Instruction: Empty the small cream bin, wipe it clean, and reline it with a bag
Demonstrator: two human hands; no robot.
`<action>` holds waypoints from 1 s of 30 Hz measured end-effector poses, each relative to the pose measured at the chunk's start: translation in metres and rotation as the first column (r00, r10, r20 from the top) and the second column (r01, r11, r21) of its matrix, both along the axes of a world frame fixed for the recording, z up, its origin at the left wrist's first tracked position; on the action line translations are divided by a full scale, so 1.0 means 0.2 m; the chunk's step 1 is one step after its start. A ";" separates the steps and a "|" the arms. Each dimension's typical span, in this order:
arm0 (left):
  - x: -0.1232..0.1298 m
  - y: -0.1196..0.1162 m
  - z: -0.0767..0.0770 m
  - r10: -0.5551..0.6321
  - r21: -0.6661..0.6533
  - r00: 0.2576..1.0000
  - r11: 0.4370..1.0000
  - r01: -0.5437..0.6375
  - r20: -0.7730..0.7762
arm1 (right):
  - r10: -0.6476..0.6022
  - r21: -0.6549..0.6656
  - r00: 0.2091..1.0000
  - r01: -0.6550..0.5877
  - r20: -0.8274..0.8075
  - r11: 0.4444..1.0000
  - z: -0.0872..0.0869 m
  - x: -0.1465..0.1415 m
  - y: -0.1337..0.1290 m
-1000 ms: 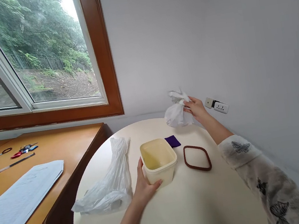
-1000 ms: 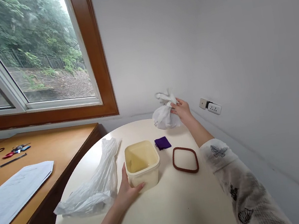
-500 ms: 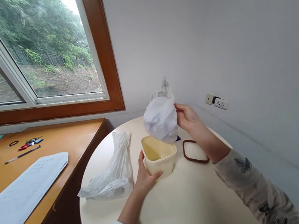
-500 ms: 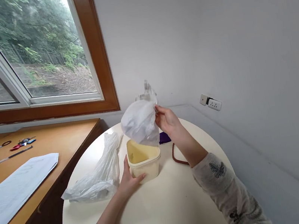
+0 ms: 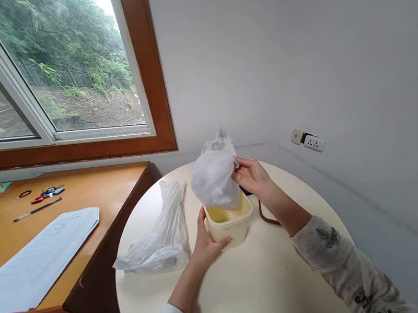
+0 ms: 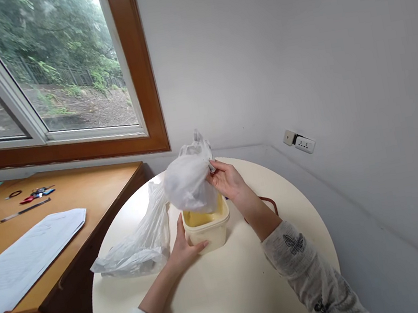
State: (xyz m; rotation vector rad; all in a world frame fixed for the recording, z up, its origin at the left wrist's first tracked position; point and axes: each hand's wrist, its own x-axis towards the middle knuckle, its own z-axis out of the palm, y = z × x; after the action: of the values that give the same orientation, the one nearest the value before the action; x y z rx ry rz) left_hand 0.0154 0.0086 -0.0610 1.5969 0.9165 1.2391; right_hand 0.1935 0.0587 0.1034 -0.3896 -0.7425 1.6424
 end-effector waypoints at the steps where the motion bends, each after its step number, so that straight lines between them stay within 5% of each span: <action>1: 0.00 0.00 0.00 -0.001 0.005 1.000 1.000 0.001 -0.014 | -0.007 0.027 0.997 0.005 0.072 1.000 -0.01 0.01 0.00; 5: -0.01 0.00 0.02 0.001 0.015 0.999 1.000 0.000 -0.053 | -0.142 0.156 0.912 0.087 0.384 0.984 -0.05 0.06 -0.01; 8: 0.00 0.00 0.02 -0.005 0.028 0.999 1.000 0.007 -0.049 | -0.286 0.249 0.737 0.162 0.613 0.955 -0.04 0.11 -0.02; 11: 0.00 0.00 0.02 -0.014 0.037 0.999 0.999 0.015 -0.043 | -0.489 0.474 0.371 0.139 0.789 0.870 -0.01 0.12 -0.07; 14: 0.00 -0.01 0.02 -0.012 0.038 0.999 0.999 0.013 -0.036 | -0.713 0.713 -0.065 -0.028 0.698 0.700 0.03 0.09 -0.12; 16: 0.00 -0.01 0.02 -0.001 0.027 0.999 1.000 0.003 -0.041 | -0.763 0.747 -0.276 -0.185 0.584 0.638 0.05 0.05 -0.17; 18: 0.00 -0.01 0.03 0.006 0.011 0.998 1.000 -0.005 -0.058 | -0.762 0.701 -0.421 -0.327 0.493 0.634 0.07 0.01 -0.20; 24: 0.00 -0.02 0.04 -0.015 -0.003 0.997 1.000 0.015 -0.071 | -0.677 0.487 -0.648 -0.492 0.349 0.722 0.11 -0.11 -0.24; 27: 0.00 -0.02 0.04 -0.041 -0.009 0.997 0.999 0.041 -0.063 | -0.592 0.312 -0.703 -0.503 0.393 0.806 0.09 -0.17 -0.22; 30: 0.00 -0.02 0.03 -0.042 -0.009 0.997 0.999 0.042 -0.071 | -0.554 0.210 -0.714 -0.518 0.428 0.829 0.00 -0.23 -0.18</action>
State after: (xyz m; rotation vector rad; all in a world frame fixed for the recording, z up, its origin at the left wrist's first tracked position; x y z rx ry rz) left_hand 0.0160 0.0045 -0.0544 1.6549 0.9263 1.1549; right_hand 0.1476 0.0225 0.1036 -1.7635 -2.7600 -0.3257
